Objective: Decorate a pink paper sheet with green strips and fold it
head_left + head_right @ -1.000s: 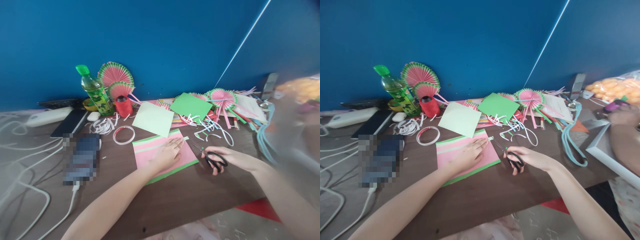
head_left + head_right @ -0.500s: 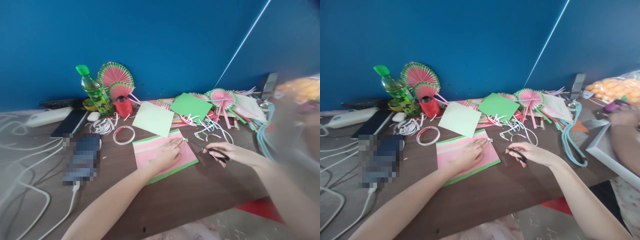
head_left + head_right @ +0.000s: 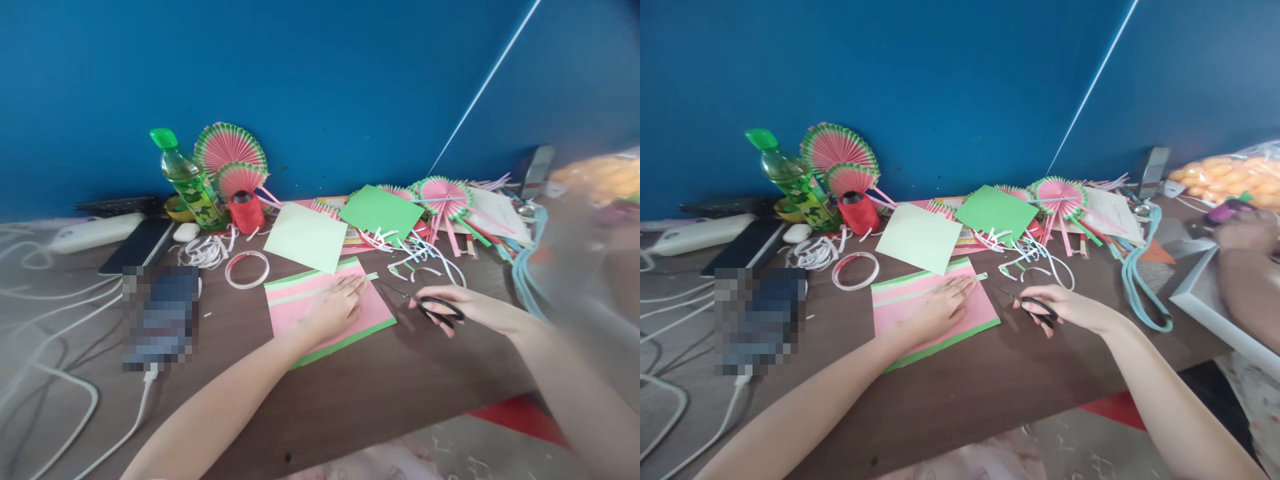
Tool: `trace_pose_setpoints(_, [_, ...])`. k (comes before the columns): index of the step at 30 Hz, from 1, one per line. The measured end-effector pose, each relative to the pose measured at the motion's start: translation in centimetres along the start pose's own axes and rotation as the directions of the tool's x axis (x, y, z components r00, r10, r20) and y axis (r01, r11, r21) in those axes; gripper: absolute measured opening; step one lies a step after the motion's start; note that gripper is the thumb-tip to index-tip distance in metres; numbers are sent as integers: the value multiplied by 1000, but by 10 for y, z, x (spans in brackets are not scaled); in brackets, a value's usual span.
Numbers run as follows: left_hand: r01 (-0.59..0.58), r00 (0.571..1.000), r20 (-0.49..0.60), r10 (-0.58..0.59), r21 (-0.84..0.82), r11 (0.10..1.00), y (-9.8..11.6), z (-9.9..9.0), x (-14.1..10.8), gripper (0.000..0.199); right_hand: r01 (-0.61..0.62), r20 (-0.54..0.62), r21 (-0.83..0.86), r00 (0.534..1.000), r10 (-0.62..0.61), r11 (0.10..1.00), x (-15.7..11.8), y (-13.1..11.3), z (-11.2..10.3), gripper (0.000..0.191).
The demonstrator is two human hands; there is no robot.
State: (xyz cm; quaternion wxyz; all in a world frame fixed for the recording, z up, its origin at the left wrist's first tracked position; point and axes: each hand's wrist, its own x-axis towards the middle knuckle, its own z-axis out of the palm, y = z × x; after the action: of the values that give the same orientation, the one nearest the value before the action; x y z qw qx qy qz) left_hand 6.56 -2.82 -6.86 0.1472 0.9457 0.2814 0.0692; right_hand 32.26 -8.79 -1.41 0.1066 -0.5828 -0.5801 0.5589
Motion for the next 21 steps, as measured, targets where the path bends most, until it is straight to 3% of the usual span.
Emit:
trace_pose_setpoints(6, [1, 1000, -2, -1, -7, 1000, -1, 1, 0, 49, -11, -127, -36, 992, 7, 999, 2, 6, -4, 45])
trace_pose_setpoints(11, [7, 1000, 11, -7, -16, 1000, -1, 1, 0, 50, -62, -192, -310, 981, 2, 949, 5, 7, -7, 48])
trace_pose_setpoints(16, [5, 1000, 20, -5, -12, 1000, 0, -1, 0, 50, -29, -161, -482, 985, -56, 876, 1, 1, -15, 44])
trace_pose_setpoints(21, [0, 1000, 11, 0, -16, 1000, 0, -1, 0, 50, -12, -139, -460, 989, -59, 888, 4, -3, -10, 46])
